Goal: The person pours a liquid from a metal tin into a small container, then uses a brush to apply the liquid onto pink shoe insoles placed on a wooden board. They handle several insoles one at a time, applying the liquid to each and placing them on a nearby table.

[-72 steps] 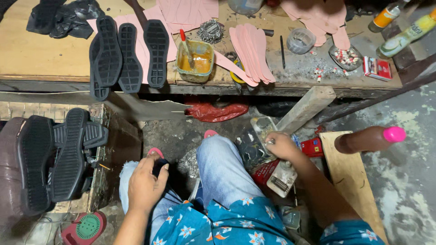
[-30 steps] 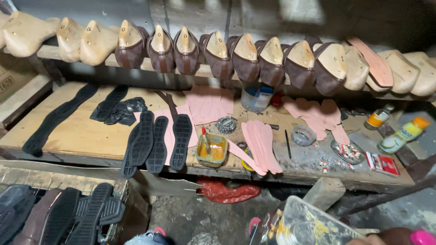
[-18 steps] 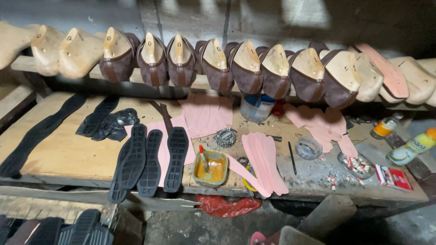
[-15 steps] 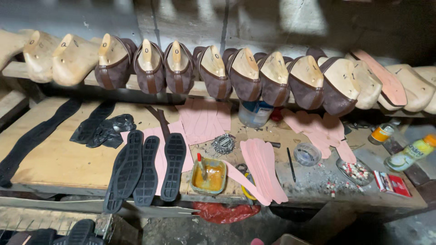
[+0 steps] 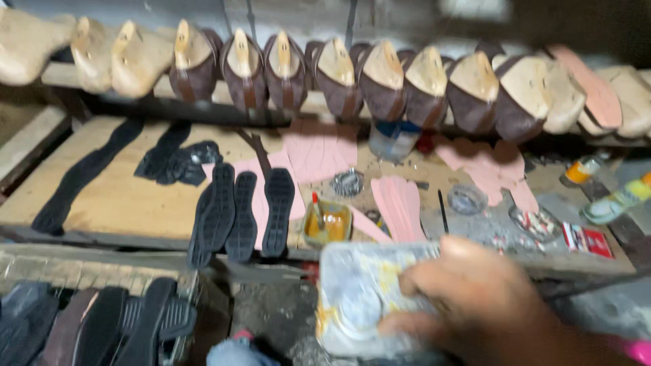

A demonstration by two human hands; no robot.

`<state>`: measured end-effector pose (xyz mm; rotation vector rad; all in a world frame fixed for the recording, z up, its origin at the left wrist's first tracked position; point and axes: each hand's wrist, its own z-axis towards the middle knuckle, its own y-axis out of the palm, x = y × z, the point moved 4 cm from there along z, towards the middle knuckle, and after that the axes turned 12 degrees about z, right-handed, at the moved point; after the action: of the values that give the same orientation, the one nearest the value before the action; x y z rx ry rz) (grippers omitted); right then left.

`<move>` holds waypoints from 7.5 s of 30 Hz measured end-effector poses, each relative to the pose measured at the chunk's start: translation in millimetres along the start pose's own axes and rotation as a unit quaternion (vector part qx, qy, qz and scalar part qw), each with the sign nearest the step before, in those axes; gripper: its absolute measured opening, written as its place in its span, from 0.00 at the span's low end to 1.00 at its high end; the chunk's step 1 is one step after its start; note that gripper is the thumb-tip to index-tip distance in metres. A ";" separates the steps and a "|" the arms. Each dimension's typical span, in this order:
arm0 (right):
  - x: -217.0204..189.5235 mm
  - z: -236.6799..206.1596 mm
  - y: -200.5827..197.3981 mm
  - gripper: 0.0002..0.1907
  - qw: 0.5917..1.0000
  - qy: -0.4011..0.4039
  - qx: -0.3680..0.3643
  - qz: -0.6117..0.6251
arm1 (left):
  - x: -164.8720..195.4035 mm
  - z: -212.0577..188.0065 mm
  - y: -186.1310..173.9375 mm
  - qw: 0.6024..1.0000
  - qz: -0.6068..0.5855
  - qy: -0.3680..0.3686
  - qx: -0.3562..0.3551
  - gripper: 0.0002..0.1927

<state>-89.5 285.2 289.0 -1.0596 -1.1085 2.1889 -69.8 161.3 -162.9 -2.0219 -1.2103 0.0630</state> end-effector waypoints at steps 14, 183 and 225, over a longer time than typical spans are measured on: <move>-56.6 70.9 53.5 0.18 0.987 0.087 0.064 0.116 | 29.0 -416.3 -145.8 0.802 -0.292 0.205 0.479 0.19; 13.9 81.3 58.7 0.36 0.897 -0.209 -0.047 -0.386 | -56.2 -185.0 -110.6 0.412 -0.799 0.121 0.421 0.08; 3.9 86.6 71.7 0.36 0.890 -0.216 -0.052 -0.397 | -53.9 -185.0 -109.1 0.437 -0.789 0.112 0.416 0.09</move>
<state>-165.5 207.1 261.1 -0.0587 -1.5159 1.7052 -105.1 40.2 19.1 0.4325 -1.8303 -0.4282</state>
